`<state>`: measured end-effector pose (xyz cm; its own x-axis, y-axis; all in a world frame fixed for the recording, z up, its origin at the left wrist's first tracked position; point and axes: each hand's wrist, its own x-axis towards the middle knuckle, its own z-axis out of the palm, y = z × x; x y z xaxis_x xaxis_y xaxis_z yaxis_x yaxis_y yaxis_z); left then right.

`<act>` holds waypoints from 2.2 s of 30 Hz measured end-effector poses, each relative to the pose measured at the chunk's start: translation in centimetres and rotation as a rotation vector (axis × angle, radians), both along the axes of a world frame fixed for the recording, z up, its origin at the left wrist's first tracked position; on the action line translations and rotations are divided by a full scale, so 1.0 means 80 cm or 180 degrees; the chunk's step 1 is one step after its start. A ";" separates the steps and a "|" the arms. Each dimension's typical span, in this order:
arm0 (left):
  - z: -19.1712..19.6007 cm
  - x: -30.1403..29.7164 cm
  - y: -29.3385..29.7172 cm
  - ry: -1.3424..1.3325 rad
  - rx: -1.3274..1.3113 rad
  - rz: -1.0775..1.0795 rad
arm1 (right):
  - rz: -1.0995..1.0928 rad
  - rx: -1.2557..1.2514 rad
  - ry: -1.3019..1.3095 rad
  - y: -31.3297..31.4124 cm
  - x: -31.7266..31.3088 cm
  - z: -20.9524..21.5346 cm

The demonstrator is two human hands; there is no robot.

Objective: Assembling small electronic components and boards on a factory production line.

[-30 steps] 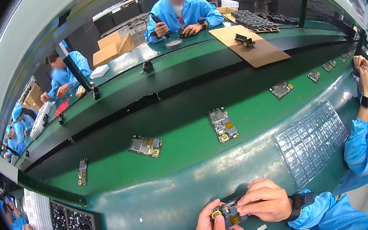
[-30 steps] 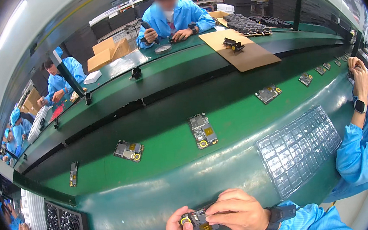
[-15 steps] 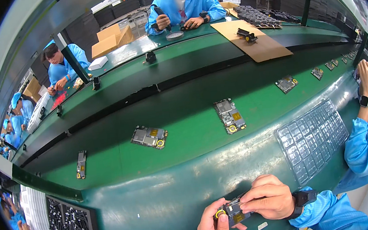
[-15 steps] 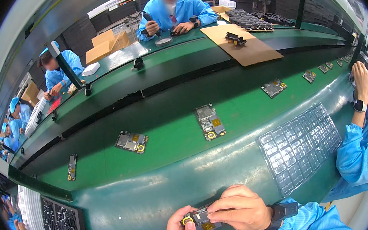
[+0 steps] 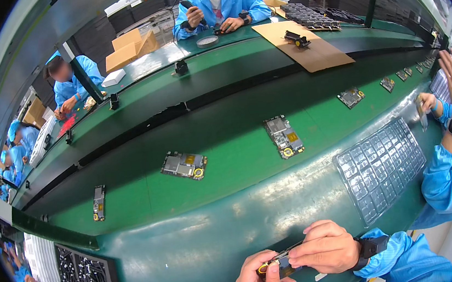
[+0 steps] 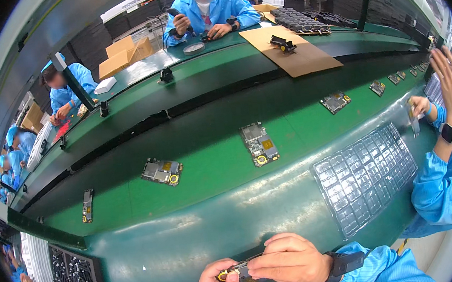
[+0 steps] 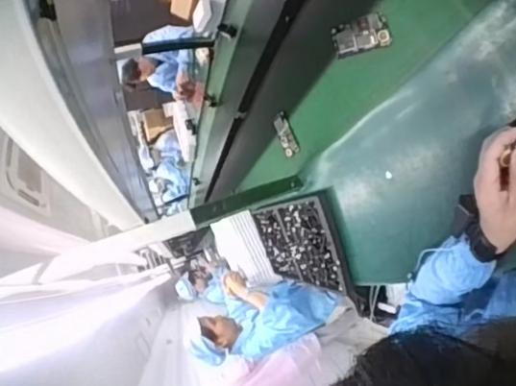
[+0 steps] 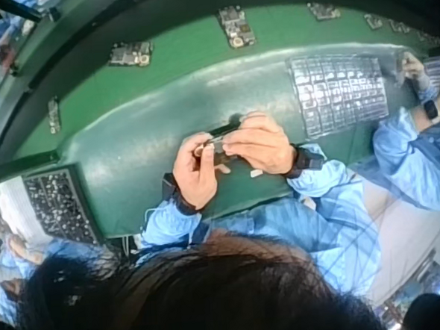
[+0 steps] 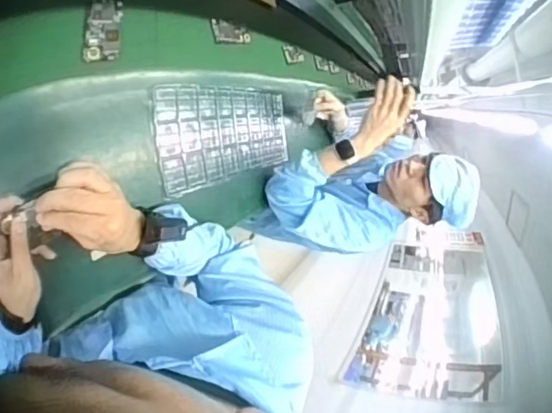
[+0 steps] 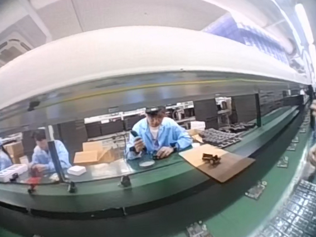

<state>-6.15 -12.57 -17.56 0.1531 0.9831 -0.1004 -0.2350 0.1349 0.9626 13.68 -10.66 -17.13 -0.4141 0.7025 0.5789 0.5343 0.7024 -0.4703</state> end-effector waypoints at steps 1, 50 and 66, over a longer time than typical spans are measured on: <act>0.000 -0.002 0.001 0.0055 0.0025 0.0021 | -0.0007 -0.0003 0.0000 0.000 -0.002 -0.001; -0.009 -0.115 0.034 0.1092 0.0442 -0.0470 | -0.0103 -0.2312 0.0691 0.018 -0.105 0.000; -0.018 -0.165 0.063 0.0482 0.0153 -0.0909 | 0.0534 -0.3182 0.1047 0.033 -0.134 -0.034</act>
